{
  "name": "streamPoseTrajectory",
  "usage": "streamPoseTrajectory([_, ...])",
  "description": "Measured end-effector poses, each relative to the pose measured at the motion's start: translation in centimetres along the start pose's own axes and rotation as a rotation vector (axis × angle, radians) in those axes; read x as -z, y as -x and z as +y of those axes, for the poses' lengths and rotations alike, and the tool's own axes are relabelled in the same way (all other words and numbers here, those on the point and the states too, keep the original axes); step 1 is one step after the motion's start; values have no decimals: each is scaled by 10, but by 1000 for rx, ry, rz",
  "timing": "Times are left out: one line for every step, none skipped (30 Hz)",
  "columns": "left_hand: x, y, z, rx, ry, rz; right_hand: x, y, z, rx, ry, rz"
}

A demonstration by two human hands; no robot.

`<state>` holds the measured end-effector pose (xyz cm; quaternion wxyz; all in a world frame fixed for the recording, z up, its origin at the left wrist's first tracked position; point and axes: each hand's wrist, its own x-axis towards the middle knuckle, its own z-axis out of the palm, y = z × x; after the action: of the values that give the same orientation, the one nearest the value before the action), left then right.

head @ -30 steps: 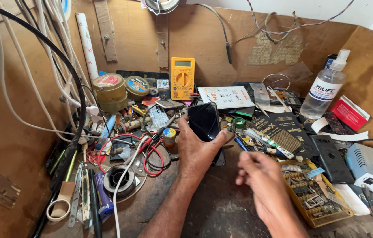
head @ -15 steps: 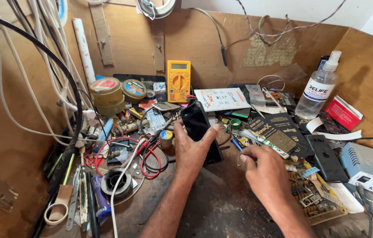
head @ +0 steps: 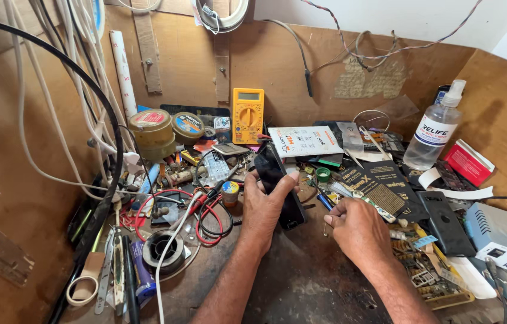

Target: The person holds a smartphone at a cluttered repair workbench and pries along its edge with a small hand tool, turning the phone to work on different sides. They occasionally reposition the phone and pick at its seam, continuing the same prying work throughout the clip.

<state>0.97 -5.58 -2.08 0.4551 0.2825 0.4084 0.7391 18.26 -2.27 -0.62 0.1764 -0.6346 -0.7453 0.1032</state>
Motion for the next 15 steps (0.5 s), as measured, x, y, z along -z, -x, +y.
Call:
streamPoseTrajectory([0,0,1,-11,-3,-8,0,0,0,-7,2,-8])
streamPoseTrajectory([1,1,1,-20,-5,-15,0,0,0,-15,4,-19])
streamPoseTrajectory([0,1,1,-28,-7,-24,0,1,0,-18,18,-43])
streamPoseTrajectory([0,1,0,-27,-14,-16,-1,1,-1,-20,32,-66])
streamPoseTrajectory([0,2,0,-26,-21,-7,-1,2,-1,-23,46,-90])
streamPoseTrajectory([0,2,0,-25,-29,2,-1,4,0,13,48,-52])
streamPoseTrajectory([0,2,-1,-29,-26,2,0,6,1,50,49,-15])
streamPoseTrajectory([0,2,-1,-33,-23,3,-1,8,1,87,49,20])
streamPoseTrajectory([0,2,-2,-35,-21,4,-1,9,2,65,-10,8])
streamPoseTrajectory([1,2,-2,-26,-23,3,-1,11,2,42,-68,-6])
streamPoseTrajectory([1,1,-2,-17,-25,2,-1,12,2,19,-127,-20])
streamPoseTrajectory([1,0,-3,-7,-27,-1,-1,13,2,14,-139,-5])
streamPoseTrajectory([1,0,-3,-7,-27,-6,0,14,2,9,-152,10])
streamPoseTrajectory([1,0,-4,-7,-26,-11,0,15,2,4,-164,27])
streamPoseTrajectory([1,0,-4,-7,-26,-14,1,15,1,4,-222,30])
